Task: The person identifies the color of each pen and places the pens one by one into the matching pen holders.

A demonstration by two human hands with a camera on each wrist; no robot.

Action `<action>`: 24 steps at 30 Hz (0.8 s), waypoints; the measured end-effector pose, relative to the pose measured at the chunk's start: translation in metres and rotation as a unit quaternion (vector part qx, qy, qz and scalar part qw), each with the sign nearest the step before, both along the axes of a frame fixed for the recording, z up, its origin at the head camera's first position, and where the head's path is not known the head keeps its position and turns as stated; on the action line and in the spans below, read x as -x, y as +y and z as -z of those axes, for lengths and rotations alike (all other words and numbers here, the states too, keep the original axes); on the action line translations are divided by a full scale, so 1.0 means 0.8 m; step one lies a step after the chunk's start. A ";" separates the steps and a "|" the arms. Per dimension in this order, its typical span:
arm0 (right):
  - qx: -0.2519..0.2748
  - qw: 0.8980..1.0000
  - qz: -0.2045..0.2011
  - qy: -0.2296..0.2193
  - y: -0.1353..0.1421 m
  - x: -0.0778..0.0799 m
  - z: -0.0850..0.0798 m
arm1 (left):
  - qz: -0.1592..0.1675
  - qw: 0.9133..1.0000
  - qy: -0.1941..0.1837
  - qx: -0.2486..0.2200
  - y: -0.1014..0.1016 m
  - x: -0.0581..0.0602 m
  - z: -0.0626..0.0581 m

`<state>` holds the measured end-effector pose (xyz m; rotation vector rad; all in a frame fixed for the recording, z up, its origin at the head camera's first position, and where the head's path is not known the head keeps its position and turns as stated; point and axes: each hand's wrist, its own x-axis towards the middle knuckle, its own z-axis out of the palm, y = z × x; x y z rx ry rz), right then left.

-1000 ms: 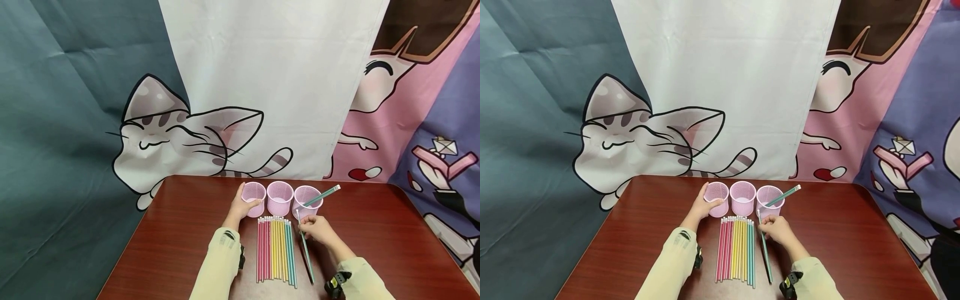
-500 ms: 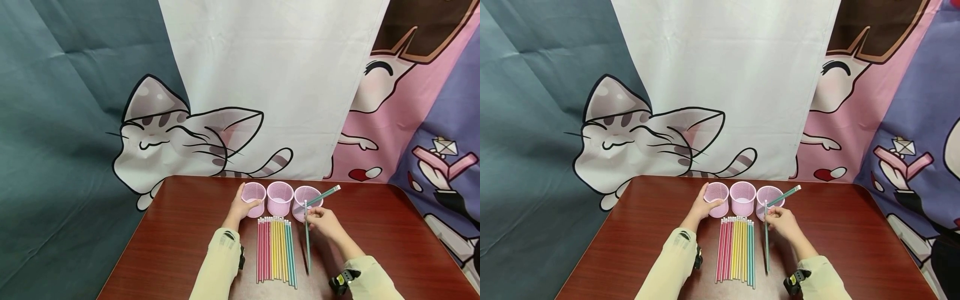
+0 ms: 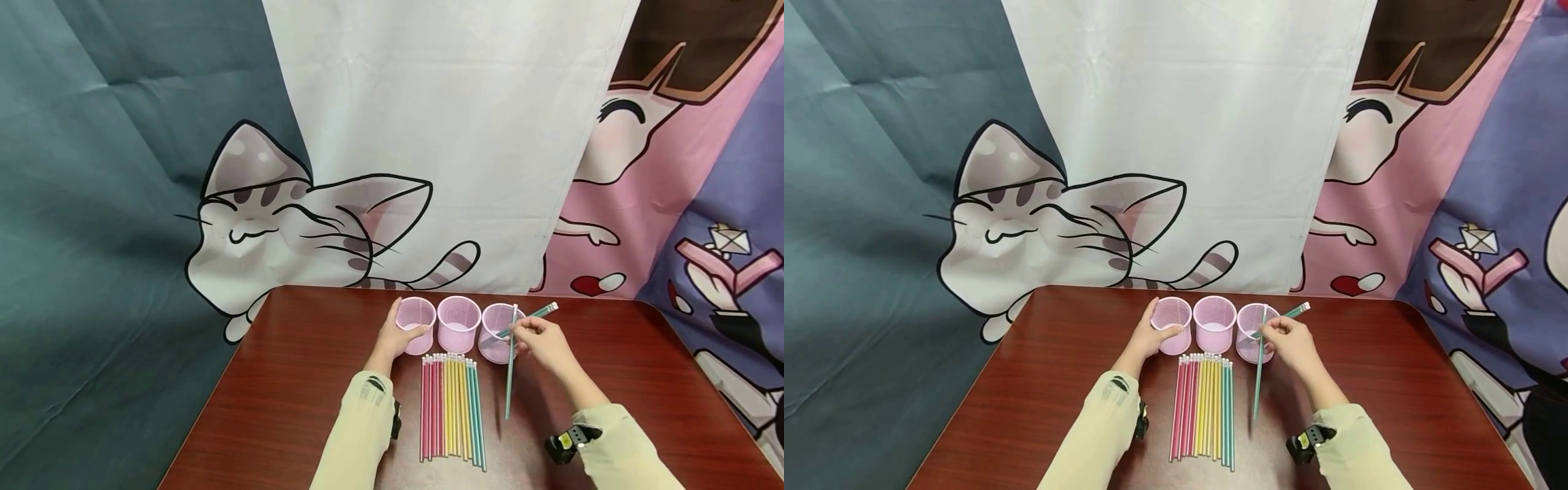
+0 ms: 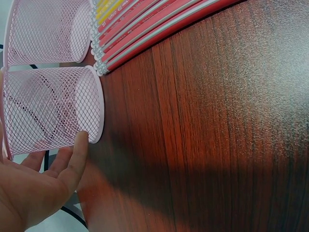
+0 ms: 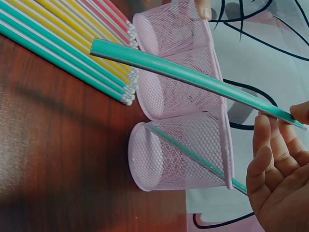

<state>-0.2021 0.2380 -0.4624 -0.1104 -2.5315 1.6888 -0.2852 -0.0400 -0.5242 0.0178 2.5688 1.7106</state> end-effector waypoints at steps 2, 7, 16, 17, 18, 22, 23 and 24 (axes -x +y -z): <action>0.002 1.000 0.004 -0.002 0.001 0.001 -0.003 | 0.000 1.000 -0.001 -0.002 0.000 0.000 0.000; 0.008 1.000 0.006 -0.007 0.004 0.002 -0.008 | -0.001 1.000 0.001 0.000 0.001 0.000 -0.001; -0.007 1.000 0.010 0.014 0.009 0.007 -0.022 | -0.003 1.000 0.006 -0.020 0.002 -0.004 -0.003; -0.007 1.000 0.011 0.020 0.009 0.007 -0.025 | -0.003 1.000 0.005 -0.020 0.001 -0.004 -0.003; -0.005 1.000 0.012 0.026 0.010 0.006 -0.028 | -0.003 1.000 0.003 -0.020 0.001 -0.004 -0.003; 0.022 0.998 0.025 0.047 0.021 0.015 -0.025 | -0.003 1.000 0.001 -0.019 0.001 -0.003 -0.004; 0.049 0.997 0.024 0.060 0.033 0.026 -0.008 | -0.003 1.000 0.000 -0.019 0.001 -0.003 -0.004; 0.066 0.994 0.026 0.081 0.051 0.043 0.020 | -0.003 1.000 -0.001 -0.020 0.001 -0.003 -0.004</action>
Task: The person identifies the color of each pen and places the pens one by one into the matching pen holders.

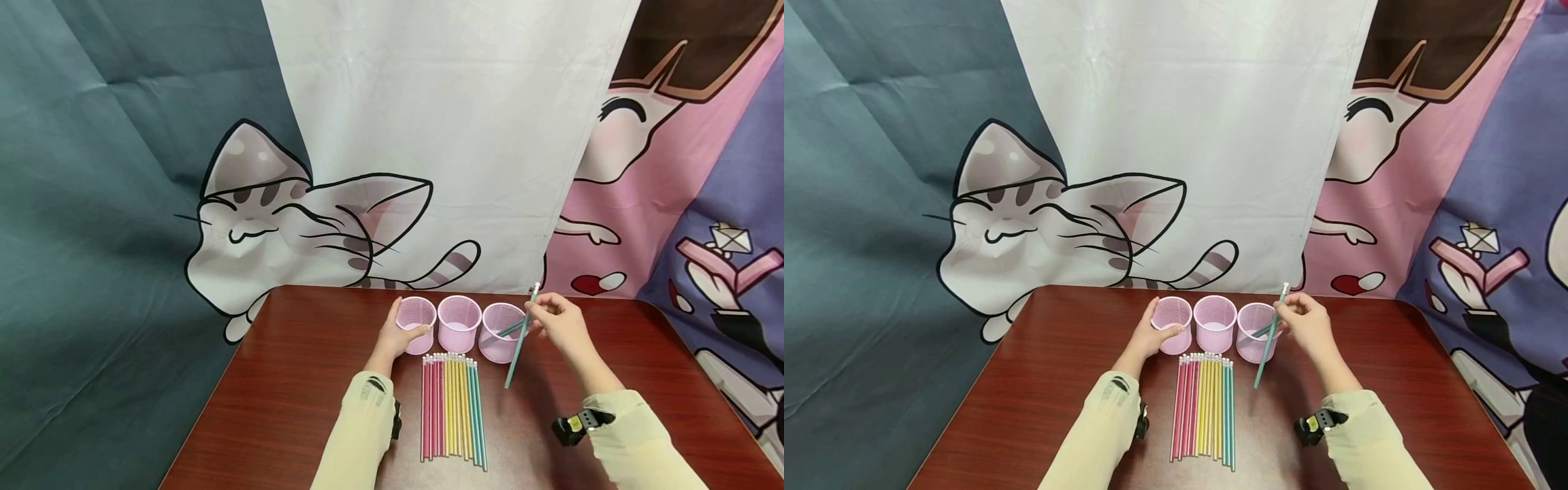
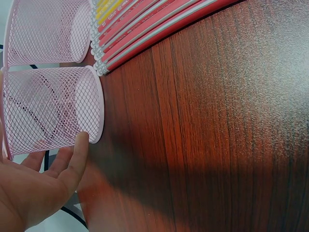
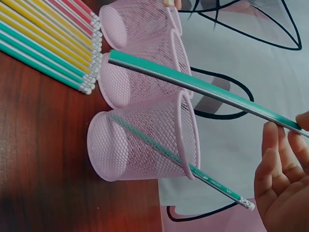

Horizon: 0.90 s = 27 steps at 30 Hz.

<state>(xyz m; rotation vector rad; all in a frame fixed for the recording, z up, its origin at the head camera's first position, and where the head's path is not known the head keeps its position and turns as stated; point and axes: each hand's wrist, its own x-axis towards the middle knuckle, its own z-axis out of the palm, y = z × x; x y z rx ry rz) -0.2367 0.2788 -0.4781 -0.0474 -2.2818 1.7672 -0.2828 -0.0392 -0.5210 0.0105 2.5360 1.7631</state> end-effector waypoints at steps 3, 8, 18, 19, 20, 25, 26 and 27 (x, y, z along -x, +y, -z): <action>0.058 0.997 0.014 0.040 0.061 0.058 0.093 | -0.001 1.000 -0.001 0.002 0.000 0.000 0.000; 0.103 0.993 0.027 0.045 0.079 0.070 0.106 | 0.000 1.000 0.000 0.008 0.001 0.001 0.001; 0.117 0.991 0.054 0.032 0.071 0.057 0.066 | -0.002 1.000 -0.006 0.010 0.001 0.000 0.000; 0.131 0.989 0.055 0.041 0.073 0.058 0.067 | -0.002 1.000 -0.006 0.009 0.000 0.000 0.000; 0.132 0.989 0.058 0.043 0.070 0.055 0.060 | -0.003 1.000 -0.006 0.009 0.000 0.000 0.000; 0.164 0.983 0.049 0.068 0.015 -0.002 -0.032 | 0.000 1.000 -0.003 0.007 0.000 0.001 0.000; 0.161 0.983 0.056 0.065 0.003 -0.014 -0.051 | 0.000 1.000 -0.002 0.009 -0.001 0.001 0.000; 0.176 0.980 0.055 0.069 -0.005 -0.022 -0.063 | 0.001 1.000 -0.002 0.010 -0.001 0.001 0.000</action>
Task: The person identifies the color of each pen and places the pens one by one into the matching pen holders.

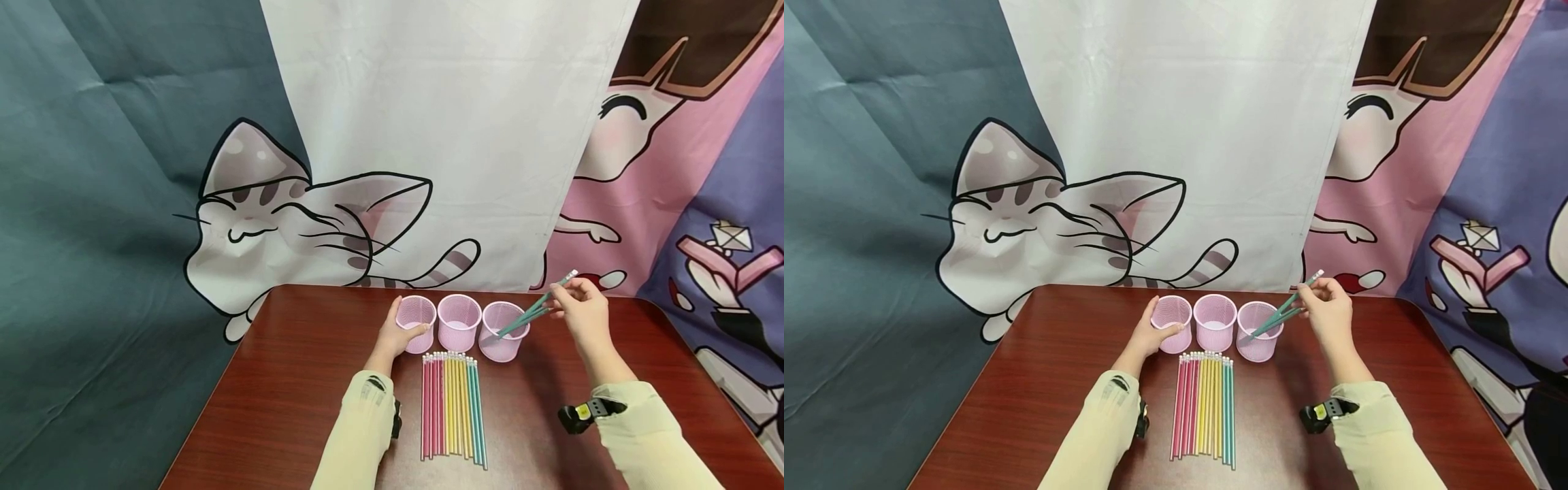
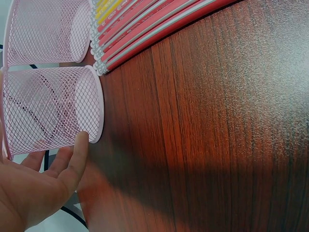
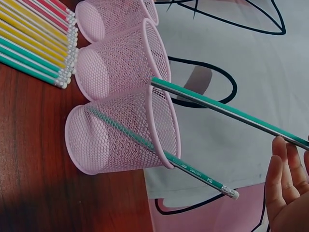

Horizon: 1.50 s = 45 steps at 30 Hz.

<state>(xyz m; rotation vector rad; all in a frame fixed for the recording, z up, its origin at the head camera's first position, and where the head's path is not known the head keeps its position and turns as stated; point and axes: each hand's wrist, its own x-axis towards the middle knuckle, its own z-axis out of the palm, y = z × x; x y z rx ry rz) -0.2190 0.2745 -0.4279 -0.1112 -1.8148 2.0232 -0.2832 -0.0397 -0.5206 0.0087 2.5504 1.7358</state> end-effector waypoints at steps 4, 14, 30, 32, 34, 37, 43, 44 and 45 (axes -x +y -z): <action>0.021 0.999 0.027 -0.021 -0.013 -0.012 -0.020 | 0.001 1.000 0.002 0.004 -0.001 0.000 0.000; 0.006 1.000 0.022 0.007 0.030 0.026 0.054 | 0.000 1.000 -0.004 0.016 -0.001 0.000 0.000; -0.059 0.996 0.050 -0.048 0.020 0.026 0.095 | 0.003 1.000 -0.003 0.013 -0.001 -0.001 -0.003; -0.093 0.991 0.058 -0.080 -0.002 0.008 0.068 | 0.002 1.000 -0.003 0.011 -0.001 -0.001 -0.003; -0.108 0.986 0.065 -0.109 -0.020 -0.005 0.046 | 0.002 1.000 -0.002 0.009 0.000 0.000 -0.002; -0.103 0.981 0.069 -0.146 -0.031 -0.011 0.033 | 0.002 1.000 0.000 0.010 0.000 0.000 -0.001; -0.107 0.982 0.070 -0.141 -0.027 -0.005 0.053 | 0.001 1.000 -0.001 0.011 -0.001 0.001 0.000; -0.106 0.983 0.071 -0.135 -0.026 -0.005 0.056 | 0.001 1.000 -0.001 0.011 0.000 0.001 0.001; -0.080 0.989 0.052 -0.109 -0.017 0.001 0.070 | 0.001 1.000 -0.001 0.011 0.000 0.001 0.000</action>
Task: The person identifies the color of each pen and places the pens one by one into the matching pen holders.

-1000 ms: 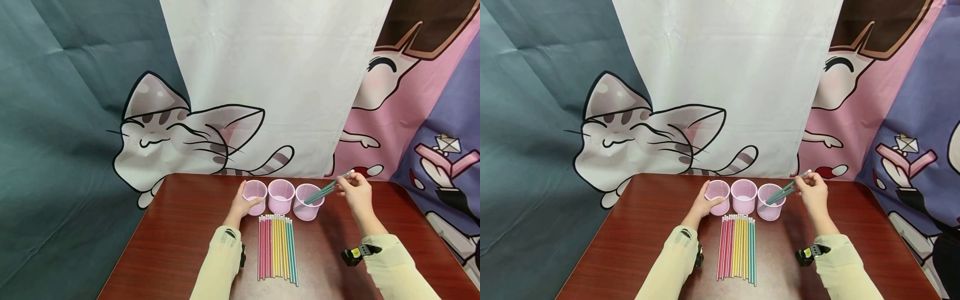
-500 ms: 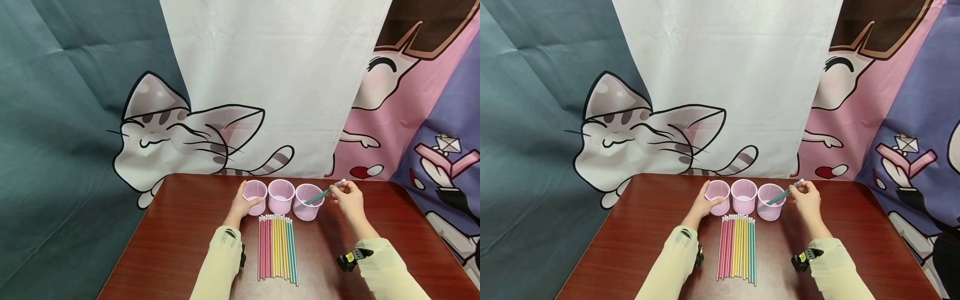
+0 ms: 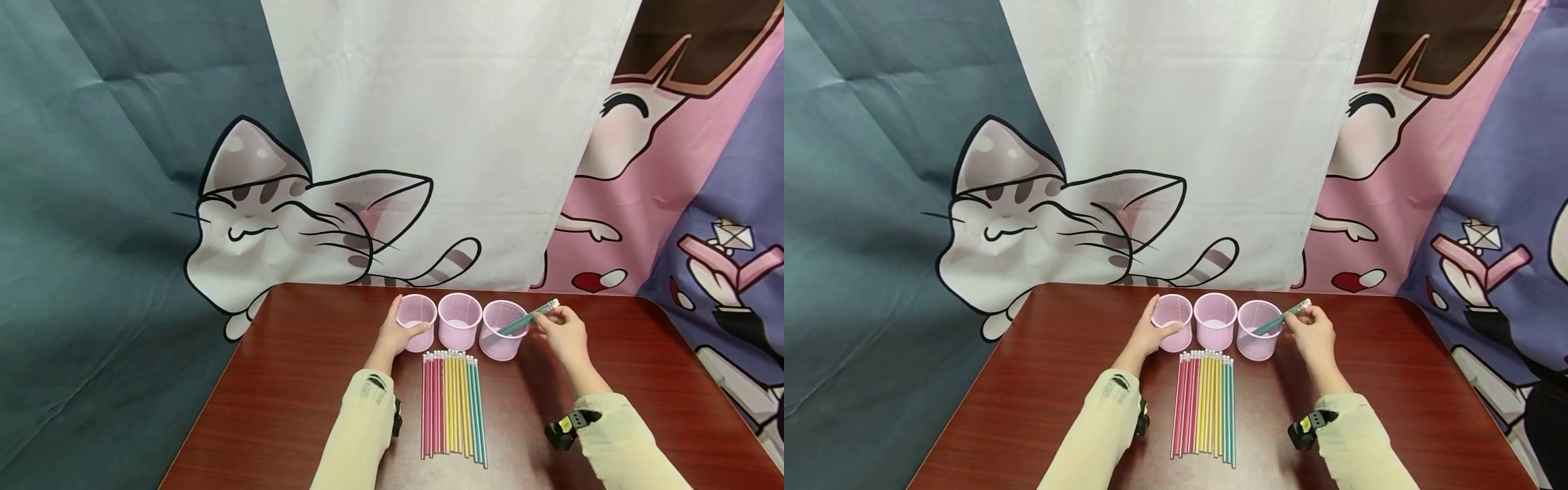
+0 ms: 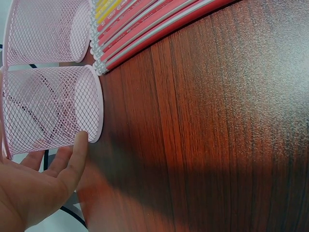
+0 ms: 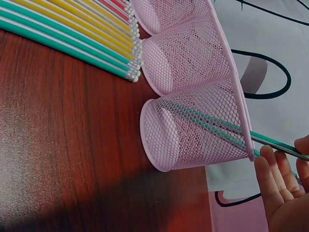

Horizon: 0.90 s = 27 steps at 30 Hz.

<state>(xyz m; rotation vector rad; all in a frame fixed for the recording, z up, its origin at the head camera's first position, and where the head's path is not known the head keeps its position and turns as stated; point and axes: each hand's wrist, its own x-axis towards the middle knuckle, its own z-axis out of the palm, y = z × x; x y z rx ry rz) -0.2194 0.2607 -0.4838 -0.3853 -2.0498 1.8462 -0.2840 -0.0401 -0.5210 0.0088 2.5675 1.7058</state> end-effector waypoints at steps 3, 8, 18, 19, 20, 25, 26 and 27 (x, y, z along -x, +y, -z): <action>0.016 1.000 -0.002 0.011 0.000 0.000 0.004 | 0.000 1.000 0.001 -0.002 0.000 0.001 0.001; 0.016 0.999 0.023 -0.045 -0.007 -0.007 -0.010 | -0.001 1.000 0.000 -0.002 0.000 0.000 0.001; 0.049 0.994 0.045 -0.091 -0.005 -0.007 -0.006 | -0.005 1.000 -0.007 -0.002 -0.001 -0.001 -0.001; 0.058 0.993 0.045 -0.092 -0.004 -0.007 -0.005 | -0.004 1.000 -0.008 -0.002 -0.001 -0.001 -0.001; 0.063 0.993 0.045 -0.092 -0.005 -0.007 -0.005 | -0.003 1.000 -0.007 -0.002 0.000 -0.001 -0.001; 0.066 0.993 0.045 -0.090 -0.004 -0.006 -0.002 | -0.002 1.000 -0.008 -0.003 0.000 -0.001 -0.002; 0.063 0.993 0.043 -0.087 -0.004 -0.005 0.001 | -0.002 1.000 -0.008 -0.003 -0.001 -0.001 -0.002; 0.079 0.994 0.031 -0.069 0.001 -0.003 0.010 | -0.003 1.000 -0.009 -0.003 -0.001 -0.001 -0.002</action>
